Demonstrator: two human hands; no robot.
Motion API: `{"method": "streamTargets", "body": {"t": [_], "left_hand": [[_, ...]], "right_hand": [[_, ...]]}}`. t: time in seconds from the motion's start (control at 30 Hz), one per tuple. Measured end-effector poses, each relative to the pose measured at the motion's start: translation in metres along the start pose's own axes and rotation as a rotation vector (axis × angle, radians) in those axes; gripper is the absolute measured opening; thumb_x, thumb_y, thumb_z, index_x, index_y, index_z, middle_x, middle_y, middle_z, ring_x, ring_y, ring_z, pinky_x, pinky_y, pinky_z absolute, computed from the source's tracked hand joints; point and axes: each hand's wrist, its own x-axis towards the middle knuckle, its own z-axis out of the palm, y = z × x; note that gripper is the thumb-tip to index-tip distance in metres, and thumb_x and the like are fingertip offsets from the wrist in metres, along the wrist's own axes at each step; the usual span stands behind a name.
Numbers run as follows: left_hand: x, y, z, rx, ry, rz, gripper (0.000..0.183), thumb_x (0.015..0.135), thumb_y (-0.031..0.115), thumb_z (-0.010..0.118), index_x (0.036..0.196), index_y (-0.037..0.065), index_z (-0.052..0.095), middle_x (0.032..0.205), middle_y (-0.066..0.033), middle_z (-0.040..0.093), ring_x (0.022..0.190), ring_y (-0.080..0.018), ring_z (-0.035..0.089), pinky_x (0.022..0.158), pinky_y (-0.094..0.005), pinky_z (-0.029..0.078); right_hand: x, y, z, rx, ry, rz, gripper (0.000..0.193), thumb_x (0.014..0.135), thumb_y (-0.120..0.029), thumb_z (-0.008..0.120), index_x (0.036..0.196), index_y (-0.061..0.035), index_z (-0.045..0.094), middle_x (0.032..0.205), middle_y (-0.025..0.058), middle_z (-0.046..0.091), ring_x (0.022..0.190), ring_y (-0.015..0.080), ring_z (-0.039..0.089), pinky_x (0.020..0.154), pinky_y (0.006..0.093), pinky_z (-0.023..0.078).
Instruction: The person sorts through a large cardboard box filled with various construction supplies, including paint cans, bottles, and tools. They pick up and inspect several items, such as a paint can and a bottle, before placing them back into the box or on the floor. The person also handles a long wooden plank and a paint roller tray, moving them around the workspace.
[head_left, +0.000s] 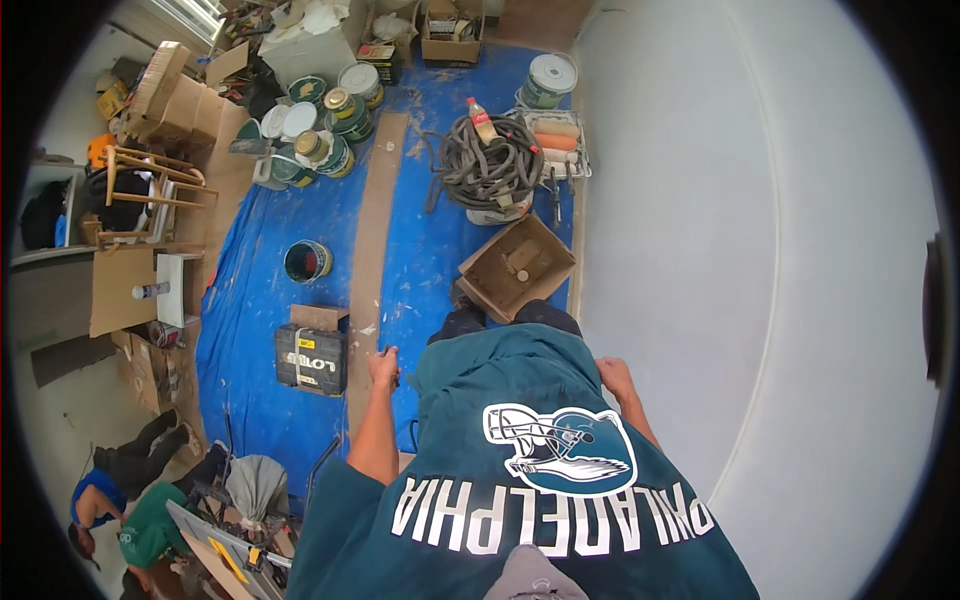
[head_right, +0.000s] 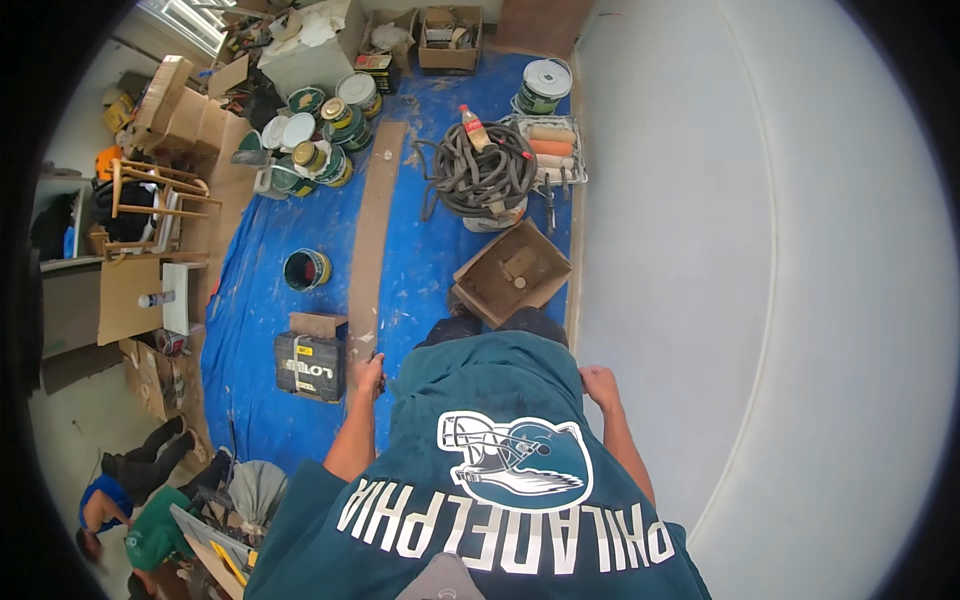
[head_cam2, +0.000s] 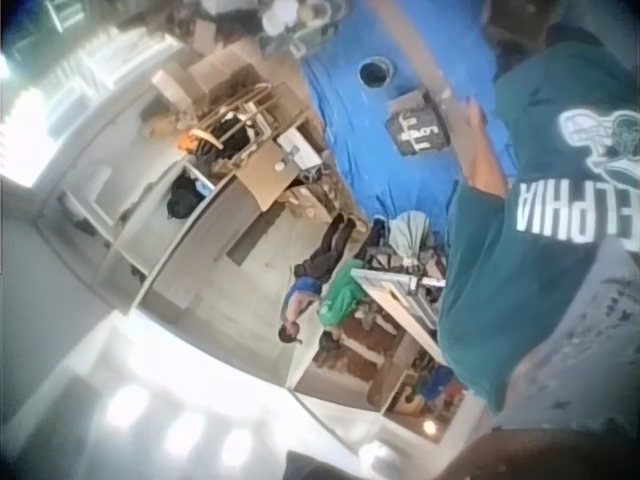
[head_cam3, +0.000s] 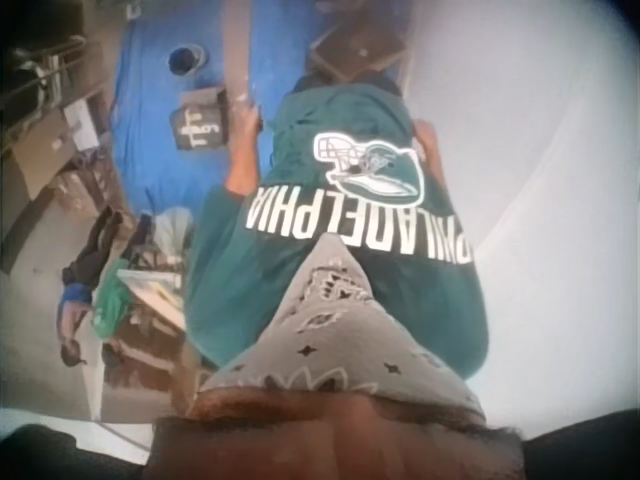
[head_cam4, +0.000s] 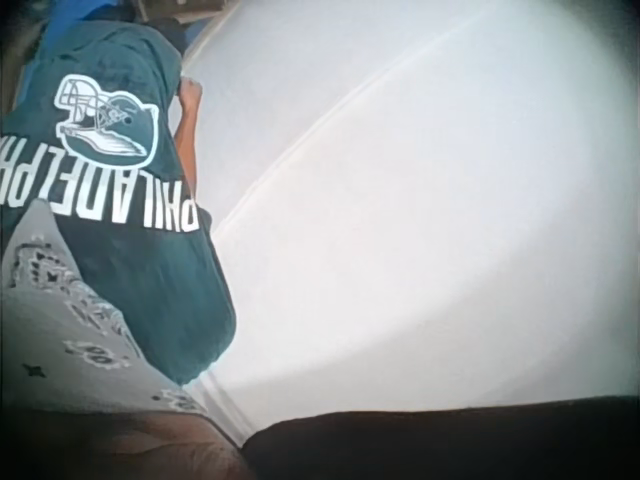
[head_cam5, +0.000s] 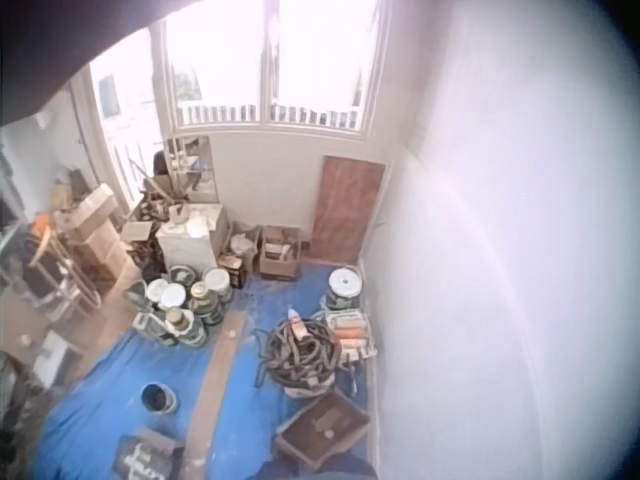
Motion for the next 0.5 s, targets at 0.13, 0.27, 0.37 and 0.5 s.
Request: {"method": "streamTargets", "body": {"t": [0.13, 0.27, 0.37, 0.5], "left_hand": [[0.001, -0.011, 0.001, 0.063, 0.079, -0.035, 0.029, 0.082, 0.029, 0.073, 0.076, 0.006, 0.056, 0.056, -0.0061, 0.057, 0.04, -0.0157, 0.051, 0.036, -0.0312, 0.038], [0.009, -0.031, -0.002, 0.044, 0.131, 0.059, 0.029, 0.083, 0.028, 0.072, 0.075, 0.006, 0.054, 0.056, -0.0072, 0.055, 0.04, -0.0162, 0.052, 0.036, -0.032, 0.039], [0.014, -0.039, 0.0, -0.009, 0.133, 0.064, 0.028, 0.083, 0.026, 0.071, 0.073, 0.007, 0.053, 0.055, -0.0071, 0.054, 0.04, -0.0164, 0.051, 0.035, -0.0321, 0.039], [0.011, -0.04, 0.005, -0.135, 0.049, -0.035, 0.027, 0.084, 0.025, 0.069, 0.073, 0.008, 0.052, 0.055, -0.0065, 0.053, 0.039, -0.0167, 0.049, 0.036, -0.0327, 0.039]], "right_hand": [[0.013, -0.003, -0.004, 0.048, 0.005, -0.011, 0.031, 0.086, -0.026, 0.063, 0.072, 0.0007, 0.067, 0.061, 0.0062, 0.061, 0.055, 0.0148, 0.056, 0.054, 0.0299, 0.045], [0.013, -0.017, -0.011, 0.021, 0.015, -0.012, 0.029, 0.087, -0.025, 0.063, 0.072, 0.0004, 0.066, 0.061, 0.0066, 0.061, 0.057, 0.0155, 0.059, 0.056, 0.029, 0.047], [0.016, -0.013, -0.014, 0.06, 0.036, -0.005, 0.029, 0.087, -0.024, 0.063, 0.072, -0.0001, 0.065, 0.06, 0.008, 0.061, 0.059, 0.0167, 0.063, 0.057, 0.029, 0.049], [0.02, -0.001, -0.02, 0.043, 0.046, 0.014, 0.028, 0.087, -0.025, 0.063, 0.073, -0.0004, 0.064, 0.062, 0.0094, 0.063, 0.063, 0.0172, 0.066, 0.06, 0.0286, 0.05]]}}
